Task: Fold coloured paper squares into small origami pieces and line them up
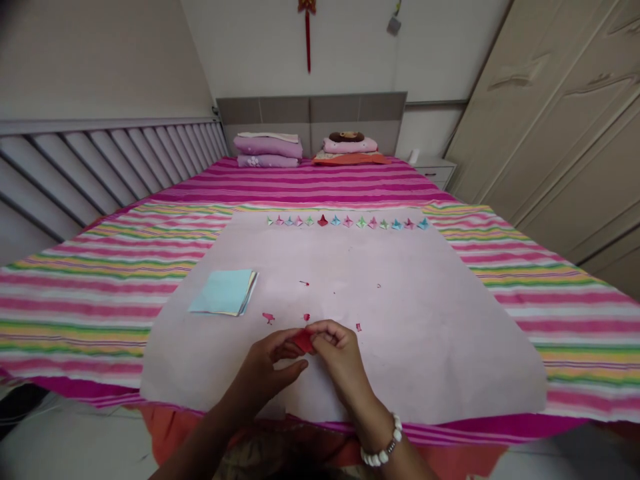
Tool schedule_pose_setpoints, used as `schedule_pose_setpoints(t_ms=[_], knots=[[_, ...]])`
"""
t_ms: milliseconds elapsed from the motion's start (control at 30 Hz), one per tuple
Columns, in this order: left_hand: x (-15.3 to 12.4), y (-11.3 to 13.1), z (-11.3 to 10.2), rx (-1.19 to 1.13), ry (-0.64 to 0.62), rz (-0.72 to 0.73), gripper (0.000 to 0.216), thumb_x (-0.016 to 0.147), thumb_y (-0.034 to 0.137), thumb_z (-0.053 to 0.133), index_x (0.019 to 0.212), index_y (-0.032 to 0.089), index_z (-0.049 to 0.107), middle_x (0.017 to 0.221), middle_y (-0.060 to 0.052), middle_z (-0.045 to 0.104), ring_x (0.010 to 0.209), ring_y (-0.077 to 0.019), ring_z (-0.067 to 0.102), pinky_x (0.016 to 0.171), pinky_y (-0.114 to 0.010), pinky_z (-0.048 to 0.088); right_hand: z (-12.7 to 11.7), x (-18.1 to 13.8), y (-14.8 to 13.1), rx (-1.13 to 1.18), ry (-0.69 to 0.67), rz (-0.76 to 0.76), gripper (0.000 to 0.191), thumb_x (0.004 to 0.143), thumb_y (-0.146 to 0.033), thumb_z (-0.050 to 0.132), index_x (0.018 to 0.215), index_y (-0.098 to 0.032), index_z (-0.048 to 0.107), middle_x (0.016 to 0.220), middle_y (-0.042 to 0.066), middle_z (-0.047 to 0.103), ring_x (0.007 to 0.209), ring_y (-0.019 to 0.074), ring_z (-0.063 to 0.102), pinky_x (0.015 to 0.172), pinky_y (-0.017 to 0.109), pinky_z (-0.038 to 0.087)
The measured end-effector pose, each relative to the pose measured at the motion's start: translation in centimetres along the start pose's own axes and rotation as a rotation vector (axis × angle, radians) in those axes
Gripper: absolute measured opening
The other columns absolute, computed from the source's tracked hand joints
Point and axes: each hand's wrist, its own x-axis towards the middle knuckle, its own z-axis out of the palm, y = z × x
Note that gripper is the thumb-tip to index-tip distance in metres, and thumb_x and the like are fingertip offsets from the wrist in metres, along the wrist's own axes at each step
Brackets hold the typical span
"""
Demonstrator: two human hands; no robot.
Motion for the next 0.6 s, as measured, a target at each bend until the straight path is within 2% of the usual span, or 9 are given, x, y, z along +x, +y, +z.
schedule_pose_setpoints(t_ms=[100,233,333,467,533,600], knots=[[0.05,-0.21,0.01,0.099,0.043,0.053,0.032,0.070,0.020,0.069,0.102,0.016,0.070,0.087,-0.009,0.073,0.076,-0.0202,0.068,0.075,-0.033,0.055,-0.05,-0.13,-0.20,0.021,-0.058,0.010,0.009,0.068,-0.022,0.070,0.075,-0.020,0.075,0.068,0.002,0.071,0.064,0.0157,0.060,0.065,0.028,0.046],[0.15,-0.17,-0.23,0.092,0.019,0.058,0.021,0.079,0.026,0.062,0.098,0.019,0.071,0.088,-0.006,0.074,0.078,-0.0194,0.068,0.073,-0.029,0.053,-0.36,-0.21,-0.25,0.082,-0.150,0.032,0.015,0.070,-0.025,0.072,0.084,-0.020,0.075,0.074,0.003,0.073,0.072,0.0167,0.063,0.074,0.030,0.047],[0.23,0.01,-0.43,0.080,0.006,0.043,0.019,0.083,0.028,0.058,0.090,0.019,0.073,0.080,-0.004,0.073,0.070,-0.0167,0.065,0.066,-0.026,0.051,-0.52,-0.14,-0.25,0.072,-0.184,0.052,0.021,0.065,-0.026,0.077,0.085,-0.019,0.075,0.067,0.002,0.070,0.064,0.0143,0.060,0.066,0.027,0.046],[0.37,0.19,-0.60,0.117,0.044,0.069,0.018,0.082,0.028,0.059,0.077,0.018,0.073,0.071,-0.003,0.067,0.063,-0.0147,0.059,0.060,-0.024,0.046,-0.43,-0.07,-0.42,-0.008,-0.138,0.037,0.018,0.063,-0.028,0.079,0.078,-0.017,0.075,0.057,-0.001,0.064,0.053,0.0099,0.050,0.053,0.023,0.039],[0.44,0.20,-0.60,0.095,0.072,0.063,0.014,0.077,0.028,0.064,0.081,0.017,0.072,0.076,-0.004,0.069,0.068,-0.0163,0.060,0.064,-0.026,0.047,-0.30,-0.12,-0.54,-0.021,-0.114,0.039,0.017,0.063,-0.029,0.079,0.074,-0.017,0.074,0.054,-0.002,0.061,0.051,0.0091,0.048,0.051,0.022,0.036],[0.55,0.17,-0.50,0.025,0.083,0.015,0.022,0.072,0.029,0.070,0.089,0.016,0.071,0.083,-0.006,0.072,0.074,-0.0185,0.063,0.069,-0.028,0.048,-0.16,-0.20,-0.57,-0.025,-0.104,0.050,0.018,0.062,-0.030,0.080,0.072,-0.016,0.074,0.051,-0.003,0.058,0.050,0.0085,0.046,0.049,0.021,0.034]])
